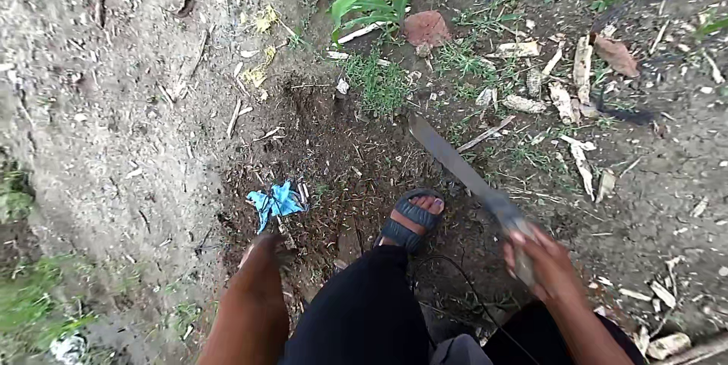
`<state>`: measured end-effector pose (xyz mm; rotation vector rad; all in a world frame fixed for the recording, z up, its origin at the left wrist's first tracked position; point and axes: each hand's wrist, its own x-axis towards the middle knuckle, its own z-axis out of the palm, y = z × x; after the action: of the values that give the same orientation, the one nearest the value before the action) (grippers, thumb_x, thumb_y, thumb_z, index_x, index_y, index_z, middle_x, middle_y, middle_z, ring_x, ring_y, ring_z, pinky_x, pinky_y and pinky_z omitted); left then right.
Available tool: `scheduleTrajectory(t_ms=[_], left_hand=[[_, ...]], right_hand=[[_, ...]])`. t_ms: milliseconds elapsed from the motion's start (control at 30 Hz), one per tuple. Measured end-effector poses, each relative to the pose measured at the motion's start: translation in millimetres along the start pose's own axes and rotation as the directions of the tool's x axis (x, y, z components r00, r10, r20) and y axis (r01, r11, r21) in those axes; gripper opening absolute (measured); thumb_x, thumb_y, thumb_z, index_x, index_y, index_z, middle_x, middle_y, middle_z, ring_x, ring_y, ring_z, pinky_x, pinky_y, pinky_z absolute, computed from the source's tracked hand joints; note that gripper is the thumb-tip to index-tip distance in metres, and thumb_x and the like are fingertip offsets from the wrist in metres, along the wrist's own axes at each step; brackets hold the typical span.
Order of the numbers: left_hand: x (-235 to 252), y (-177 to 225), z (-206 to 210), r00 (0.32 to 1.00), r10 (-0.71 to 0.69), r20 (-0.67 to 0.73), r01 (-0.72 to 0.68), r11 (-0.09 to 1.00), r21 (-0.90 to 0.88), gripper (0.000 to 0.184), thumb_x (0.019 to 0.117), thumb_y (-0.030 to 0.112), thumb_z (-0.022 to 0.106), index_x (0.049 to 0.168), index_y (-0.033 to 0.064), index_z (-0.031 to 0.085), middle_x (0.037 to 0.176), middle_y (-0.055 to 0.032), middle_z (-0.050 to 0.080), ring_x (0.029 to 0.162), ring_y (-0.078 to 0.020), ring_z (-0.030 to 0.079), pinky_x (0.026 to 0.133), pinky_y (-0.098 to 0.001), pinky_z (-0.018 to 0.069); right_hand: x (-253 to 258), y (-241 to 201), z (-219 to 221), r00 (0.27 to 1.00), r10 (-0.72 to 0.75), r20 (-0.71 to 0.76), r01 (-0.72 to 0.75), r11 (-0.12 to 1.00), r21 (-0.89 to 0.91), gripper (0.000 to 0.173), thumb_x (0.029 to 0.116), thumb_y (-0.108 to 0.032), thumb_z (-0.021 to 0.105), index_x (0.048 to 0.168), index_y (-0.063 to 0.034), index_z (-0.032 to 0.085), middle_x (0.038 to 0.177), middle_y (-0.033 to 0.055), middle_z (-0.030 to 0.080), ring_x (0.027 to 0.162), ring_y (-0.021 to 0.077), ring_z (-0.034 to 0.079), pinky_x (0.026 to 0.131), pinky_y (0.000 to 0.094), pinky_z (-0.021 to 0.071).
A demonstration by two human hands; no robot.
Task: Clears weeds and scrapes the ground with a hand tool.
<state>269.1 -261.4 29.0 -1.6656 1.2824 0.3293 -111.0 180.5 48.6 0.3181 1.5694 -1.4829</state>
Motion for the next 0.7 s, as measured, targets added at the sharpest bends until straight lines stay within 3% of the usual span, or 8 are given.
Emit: scheduleTrajectory(t_ms=[100, 167, 300, 367, 400, 467, 567, 700], left_hand=[[-56.0, 112.7, -50.2, 0.924, 0.285, -0.254, -0.276, 0.959, 0.071, 0.051, 0.0987, 0.036, 0.067, 0.133, -0.0025, 0.064, 0.135, -0.0342, 0.061, 0.128, -0.0542, 0.057, 0.102, -0.0747, 0.0442], [-84.7, 178.8, -77.3, 0.731, 0.511, -0.453, -0.543, 0.837, 0.068, 0.04, 0.1008, 0.028, 0.063, 0.125, -0.0035, 0.068, 0.132, -0.0336, 0.062, 0.128, -0.0547, 0.056, 0.101, -0.0741, 0.0453], [-147.5, 299.6, -95.8, 0.351, 0.768, -0.536, -0.85, 0.502, 0.161, 0.046, 0.1026, 0.036, 0.057, 0.142, 0.0126, 0.062, 0.152, -0.0264, 0.049, 0.134, -0.0495, 0.052, 0.101, -0.0675, 0.0498], [-157.9, 345.9, -87.7, 0.37, 0.796, -0.479, -0.834, 0.512, 0.206, 0.062, 0.1031, 0.053, 0.055, 0.159, 0.0277, 0.043, 0.166, -0.0245, 0.03, 0.135, -0.0525, 0.05, 0.094, -0.0664, 0.0529], [-158.2, 360.7, -83.8, 0.409, 0.795, -0.447, -0.803, 0.546, 0.237, 0.066, 0.1038, 0.053, 0.055, 0.162, 0.0304, 0.036, 0.167, -0.0269, 0.026, 0.135, -0.0549, 0.049, 0.091, -0.0663, 0.0546], [-150.3, 375.9, -80.9, 0.434, 0.79, -0.433, -0.77, 0.575, 0.276, 0.062, 0.1031, 0.024, 0.061, 0.16, 0.0222, 0.038, 0.159, -0.0339, 0.033, 0.127, -0.0582, 0.054, 0.084, -0.0656, 0.0581], [-139.2, 383.0, -93.4, 0.466, 0.804, -0.369, -0.781, 0.57, 0.256, 0.057, 0.0964, 0.001, 0.06, 0.151, 0.0081, 0.045, 0.156, -0.0348, 0.038, 0.115, -0.0553, 0.064, 0.088, -0.0667, 0.0573], [-134.1, 382.8, -105.4, 0.461, 0.809, -0.365, -0.813, 0.55, 0.192, 0.056, 0.0943, 0.0, 0.061, 0.149, 0.0035, 0.049, 0.152, -0.0343, 0.045, 0.118, -0.0542, 0.063, 0.096, -0.0676, 0.0536]], right_hand=[[66.6, 3.8, 50.6, 1.0, -0.02, 0.012, 0.02, 0.999, -0.028, 0.046, 0.0984, -0.017, 0.062, 0.139, 0.0023, 0.053, 0.069, 0.0059, 0.064, 0.049, 0.0153, 0.06, 0.041, 0.0305, 0.0524], [69.3, 13.2, 56.8, 0.992, -0.126, 0.001, 0.125, 0.987, -0.099, 0.052, 0.0942, -0.012, 0.067, 0.141, 0.0063, 0.051, 0.073, 0.0067, 0.068, 0.052, 0.0155, 0.063, 0.045, 0.0307, 0.0556], [38.3, 0.8, 40.9, 0.847, -0.518, 0.123, 0.485, 0.656, -0.578, 0.063, 0.0853, -0.025, 0.079, 0.136, 0.0076, 0.06, 0.124, 0.0214, 0.071, 0.106, 0.0214, 0.073, 0.094, 0.037, 0.0581], [14.6, -6.8, 19.7, 0.873, -0.481, 0.079, 0.433, 0.693, -0.577, 0.062, 0.084, -0.026, 0.079, 0.136, 0.0044, 0.062, 0.122, 0.017, 0.072, 0.101, 0.0125, 0.072, 0.091, 0.0282, 0.0581], [3.4, -5.3, 6.5, 0.912, -0.409, 0.013, 0.362, 0.792, -0.492, 0.062, 0.0829, -0.022, 0.079, 0.136, 0.0042, 0.062, 0.113, 0.0124, 0.074, 0.083, 0.0091, 0.071, 0.074, 0.0256, 0.0604], [-12.3, 9.3, -24.5, 0.966, -0.248, -0.069, 0.227, 0.948, -0.224, 0.061, 0.0819, -0.018, 0.076, 0.138, 0.0027, 0.06, 0.087, 0.0055, 0.074, 0.058, 0.0117, 0.066, 0.052, 0.0277, 0.0591], [-17.0, 35.2, -48.5, 0.992, -0.102, -0.079, 0.108, 0.991, 0.082, 0.055, 0.083, -0.022, 0.077, 0.133, -0.003, 0.063, 0.07, 0.0036, 0.07, 0.051, 0.0142, 0.064, 0.048, 0.029, 0.0567], [51.8, 19.0, 17.3, 0.997, -0.079, -0.006, 0.079, 0.996, 0.029, 0.059, 0.0905, -0.024, 0.066, 0.14, 0.0039, 0.052, 0.076, 0.0059, 0.067, 0.056, 0.0154, 0.062, 0.051, 0.0309, 0.0556]])
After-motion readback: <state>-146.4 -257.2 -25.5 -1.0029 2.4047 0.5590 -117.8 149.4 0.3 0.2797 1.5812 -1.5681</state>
